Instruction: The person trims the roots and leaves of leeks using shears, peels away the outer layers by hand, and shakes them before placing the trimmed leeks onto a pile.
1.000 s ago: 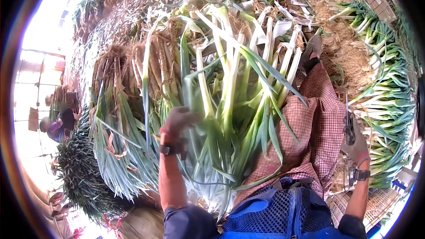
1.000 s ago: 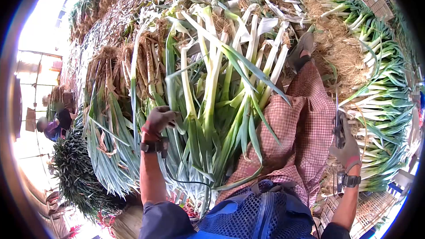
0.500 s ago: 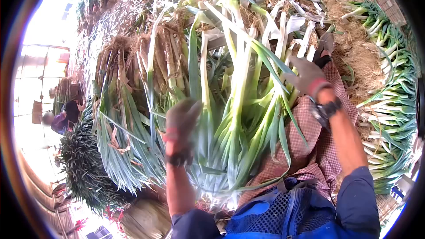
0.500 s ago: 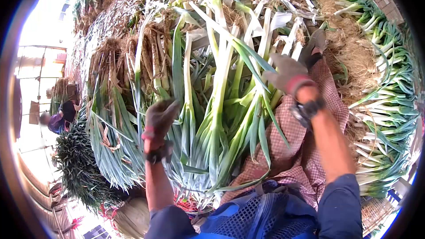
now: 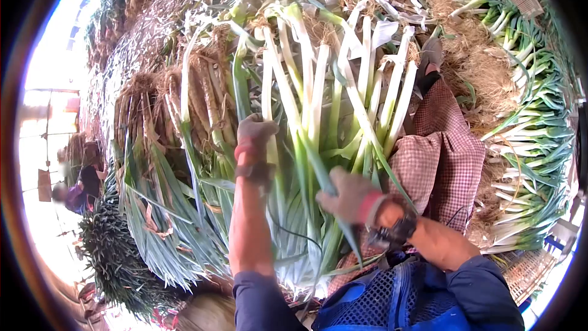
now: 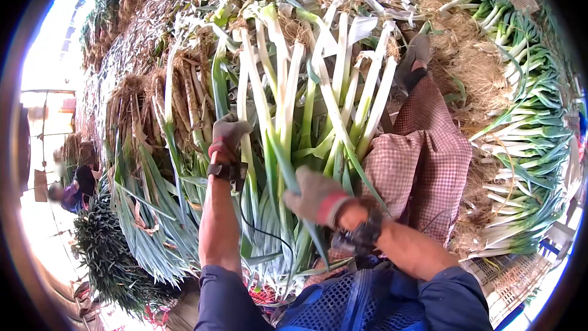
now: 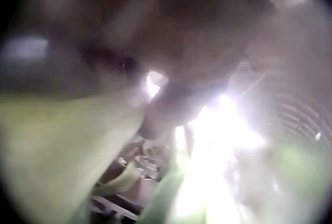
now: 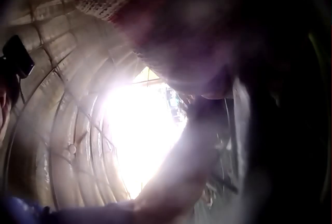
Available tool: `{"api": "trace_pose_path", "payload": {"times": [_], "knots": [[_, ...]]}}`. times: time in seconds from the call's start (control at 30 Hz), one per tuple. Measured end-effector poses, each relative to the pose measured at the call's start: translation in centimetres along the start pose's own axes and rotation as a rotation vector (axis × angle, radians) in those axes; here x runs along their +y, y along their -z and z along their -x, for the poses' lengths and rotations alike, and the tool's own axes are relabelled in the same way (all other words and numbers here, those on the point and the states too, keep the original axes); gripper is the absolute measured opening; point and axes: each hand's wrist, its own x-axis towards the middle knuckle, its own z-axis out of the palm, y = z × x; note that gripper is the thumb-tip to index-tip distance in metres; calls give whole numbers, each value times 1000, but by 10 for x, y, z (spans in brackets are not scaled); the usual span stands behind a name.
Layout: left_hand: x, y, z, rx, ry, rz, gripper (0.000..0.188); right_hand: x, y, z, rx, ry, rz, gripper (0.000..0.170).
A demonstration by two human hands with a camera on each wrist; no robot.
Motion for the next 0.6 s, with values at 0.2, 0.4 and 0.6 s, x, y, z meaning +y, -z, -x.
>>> {"api": "trace_pose_path", "payload": {"times": [0.2, 0.4, 0.6], "knots": [[-8, -28, -27, -168, 41, 467, 27, 12, -46, 2, -158, 83, 145, 50], [7, -54, -56, -228, 1, 942, 38, 17, -14, -24, -170, 116, 186, 51], [56, -53, -34, -309, 230, 413, 54, 15, 57, -91, 377, 185, -67, 43]]}}
